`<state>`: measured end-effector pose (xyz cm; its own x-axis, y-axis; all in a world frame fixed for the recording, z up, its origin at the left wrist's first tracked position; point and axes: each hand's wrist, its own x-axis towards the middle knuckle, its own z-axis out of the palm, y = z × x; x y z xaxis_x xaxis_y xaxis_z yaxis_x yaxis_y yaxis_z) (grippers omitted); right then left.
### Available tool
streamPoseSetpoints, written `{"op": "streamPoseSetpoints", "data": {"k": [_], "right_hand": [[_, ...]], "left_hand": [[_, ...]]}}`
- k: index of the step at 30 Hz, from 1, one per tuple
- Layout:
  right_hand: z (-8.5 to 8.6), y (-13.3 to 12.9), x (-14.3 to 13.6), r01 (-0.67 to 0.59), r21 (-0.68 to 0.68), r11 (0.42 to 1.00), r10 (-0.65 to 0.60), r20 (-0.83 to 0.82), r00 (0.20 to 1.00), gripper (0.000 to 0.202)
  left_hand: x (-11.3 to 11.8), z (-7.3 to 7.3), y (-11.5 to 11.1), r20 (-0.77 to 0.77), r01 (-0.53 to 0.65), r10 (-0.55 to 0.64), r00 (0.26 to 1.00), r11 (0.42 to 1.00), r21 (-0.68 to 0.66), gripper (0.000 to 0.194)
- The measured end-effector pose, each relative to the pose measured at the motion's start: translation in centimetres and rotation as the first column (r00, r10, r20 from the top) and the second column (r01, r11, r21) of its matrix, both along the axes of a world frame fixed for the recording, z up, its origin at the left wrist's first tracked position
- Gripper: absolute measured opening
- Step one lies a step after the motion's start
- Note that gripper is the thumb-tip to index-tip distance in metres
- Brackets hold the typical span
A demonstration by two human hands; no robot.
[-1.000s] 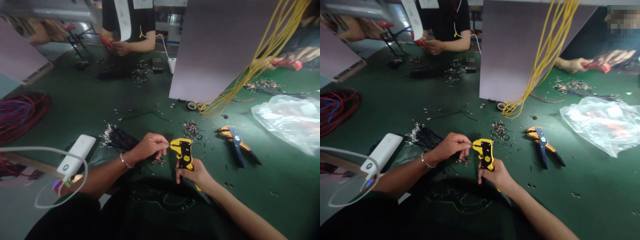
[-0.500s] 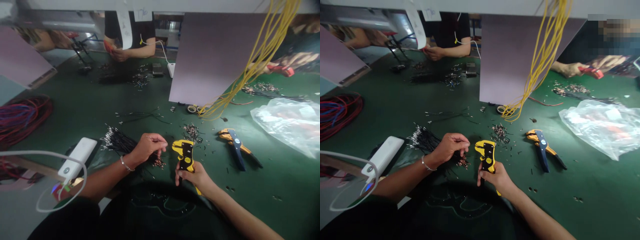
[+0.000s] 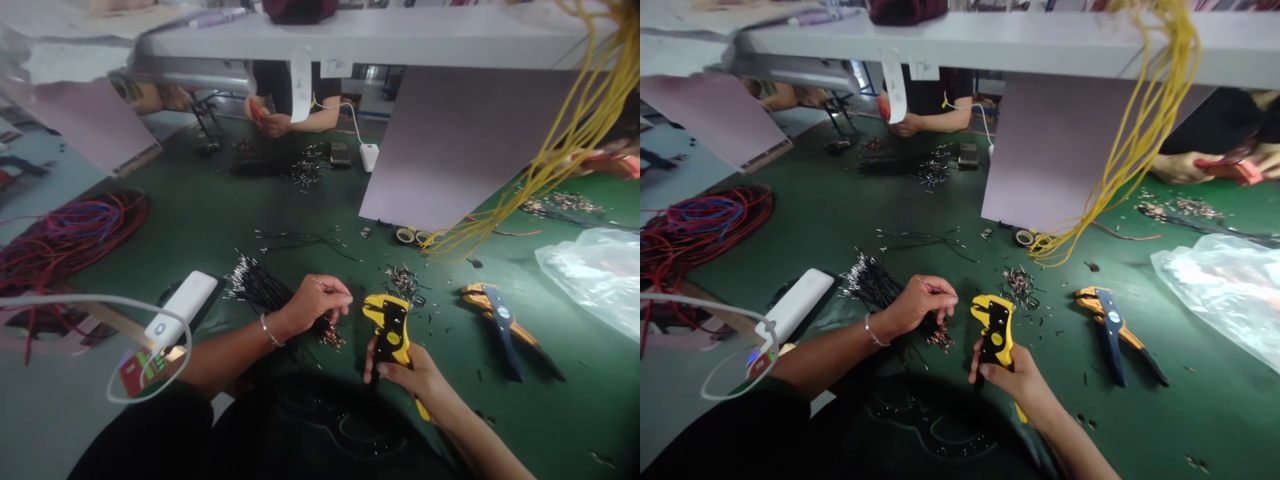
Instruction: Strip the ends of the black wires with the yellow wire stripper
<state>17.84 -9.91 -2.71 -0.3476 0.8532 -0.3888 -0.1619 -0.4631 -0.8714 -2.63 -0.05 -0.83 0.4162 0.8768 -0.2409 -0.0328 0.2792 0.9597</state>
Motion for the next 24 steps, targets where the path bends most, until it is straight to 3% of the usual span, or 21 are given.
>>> {"op": "streamPoseSetpoints", "data": {"k": [6,10,15,18,24], "right_hand": [[0.4,0.3,1.1,0.095,0.007,0.995,-0.094,-0.006,0.996,0.042],[-0.2,0.2,2.1,0.145,0.220,0.965,-0.173,0.112,0.979,0.037],[-1.1,0.0,2.8,0.206,0.449,0.870,-0.378,0.336,0.863,0.031],[-1.2,0.1,2.4,0.236,0.456,0.858,-0.424,0.370,0.827,0.035],[-0.2,-0.2,0.4,0.223,0.417,0.881,-0.387,0.367,0.846,0.037]], "left_hand": [[0.0,0.2,0.0,0.031,-0.013,0.013,0.999,1.000,-0.020,0.015],[0.1,0.4,0.0,0.041,-0.023,0.025,0.999,0.999,-0.033,0.014],[0.2,0.1,-0.1,0.043,-0.019,0.021,0.999,0.999,-0.051,0.012],[0.3,0.3,-0.7,-0.022,0.037,-0.038,0.999,0.999,-0.040,0.012],[1.2,0.5,-2.4,-0.152,0.229,-0.238,0.959,0.971,-0.076,0.007]]}}
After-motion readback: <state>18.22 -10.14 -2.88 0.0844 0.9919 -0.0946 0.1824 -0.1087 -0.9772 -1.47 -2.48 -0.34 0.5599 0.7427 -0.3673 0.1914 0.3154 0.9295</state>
